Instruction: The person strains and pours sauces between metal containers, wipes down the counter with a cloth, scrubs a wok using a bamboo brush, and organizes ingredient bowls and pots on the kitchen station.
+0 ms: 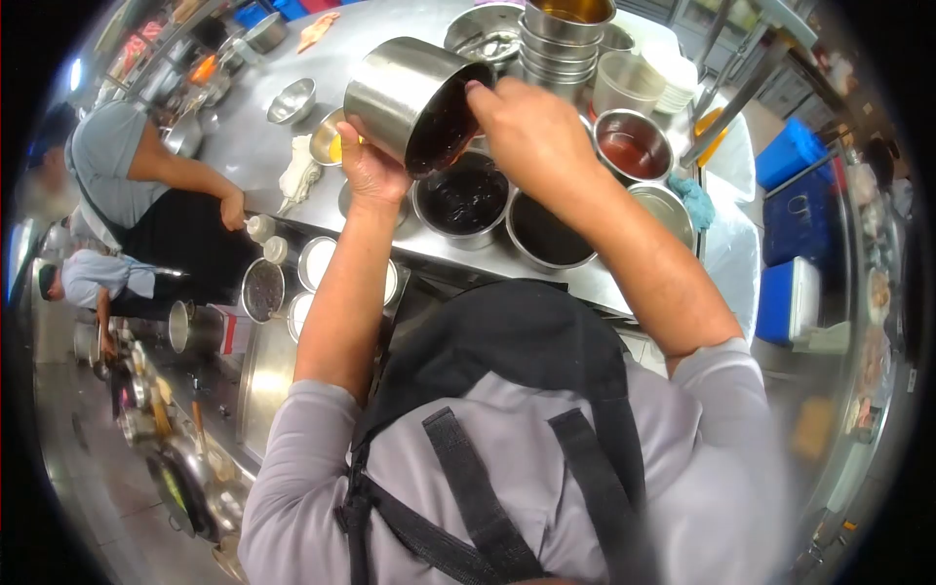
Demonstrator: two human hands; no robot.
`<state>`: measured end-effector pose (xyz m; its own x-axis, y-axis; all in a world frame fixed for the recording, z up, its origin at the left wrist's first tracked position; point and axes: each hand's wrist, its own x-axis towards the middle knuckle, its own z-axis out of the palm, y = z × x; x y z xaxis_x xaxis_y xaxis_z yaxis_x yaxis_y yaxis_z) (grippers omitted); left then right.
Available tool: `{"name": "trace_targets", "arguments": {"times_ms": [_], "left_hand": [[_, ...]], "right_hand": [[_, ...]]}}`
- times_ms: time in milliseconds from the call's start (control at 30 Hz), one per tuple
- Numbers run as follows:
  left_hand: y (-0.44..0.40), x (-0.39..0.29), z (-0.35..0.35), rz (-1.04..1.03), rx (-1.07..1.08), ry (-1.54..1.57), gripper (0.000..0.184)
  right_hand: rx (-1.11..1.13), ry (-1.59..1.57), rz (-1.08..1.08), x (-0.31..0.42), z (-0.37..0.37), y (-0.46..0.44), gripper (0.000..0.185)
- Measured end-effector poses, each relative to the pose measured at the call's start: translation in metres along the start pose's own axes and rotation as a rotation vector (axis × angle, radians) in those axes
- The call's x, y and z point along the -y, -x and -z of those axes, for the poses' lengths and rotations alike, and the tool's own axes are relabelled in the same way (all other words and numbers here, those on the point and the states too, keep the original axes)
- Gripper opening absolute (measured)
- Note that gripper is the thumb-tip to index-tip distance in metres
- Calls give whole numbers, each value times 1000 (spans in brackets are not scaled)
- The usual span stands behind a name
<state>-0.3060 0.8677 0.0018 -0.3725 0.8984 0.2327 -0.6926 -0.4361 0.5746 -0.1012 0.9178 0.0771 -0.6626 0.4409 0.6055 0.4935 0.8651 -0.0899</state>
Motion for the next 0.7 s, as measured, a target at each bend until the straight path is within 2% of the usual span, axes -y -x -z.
{"name": "trace_targets", "arguments": {"times_ms": [33,133,167,267,300,367,400,433,500,567,633,700], "left_hand": [[0,0,-1,-4,20,-5,87],[-6,2,-4,-33,-21,-30,92],[-6,1,-4,-36,-21,-30,92],[-4,0,-2,-36,-45,-5,95],[-3,0,-2,-2,-9,20,96],[-5,2,-1,38,31,48,97],[-5,2,0,76,30,73,96],[-4,1,0,111,26,98,96],[-4,0,0,95,17,53,96],[-6,0,-1,77,10,7,95],[-4,3,0,56,-77,-60,93],[-5,1,1,117,-25,-21,92]], "right_hand": [[-1,2,-3,-1,-6,-2,28],[339,-190,36,-2,-19,-1,26],[338,-190,38,-5,-17,0,26],[54,-405,-195,-14,-6,-2,29],[51,-406,-202,-12,-8,-2,29],[-109,-511,-97,-7,-19,-2,28],[-158,-483,101,-5,-32,1,30],[-157,-482,101,-6,-30,4,30],[103,-261,224,-12,-23,13,35],[12,-217,255,-21,-15,6,37],[-230,-212,229,-19,-13,-2,36],[-117,-160,294,-9,-14,-2,33]]}}
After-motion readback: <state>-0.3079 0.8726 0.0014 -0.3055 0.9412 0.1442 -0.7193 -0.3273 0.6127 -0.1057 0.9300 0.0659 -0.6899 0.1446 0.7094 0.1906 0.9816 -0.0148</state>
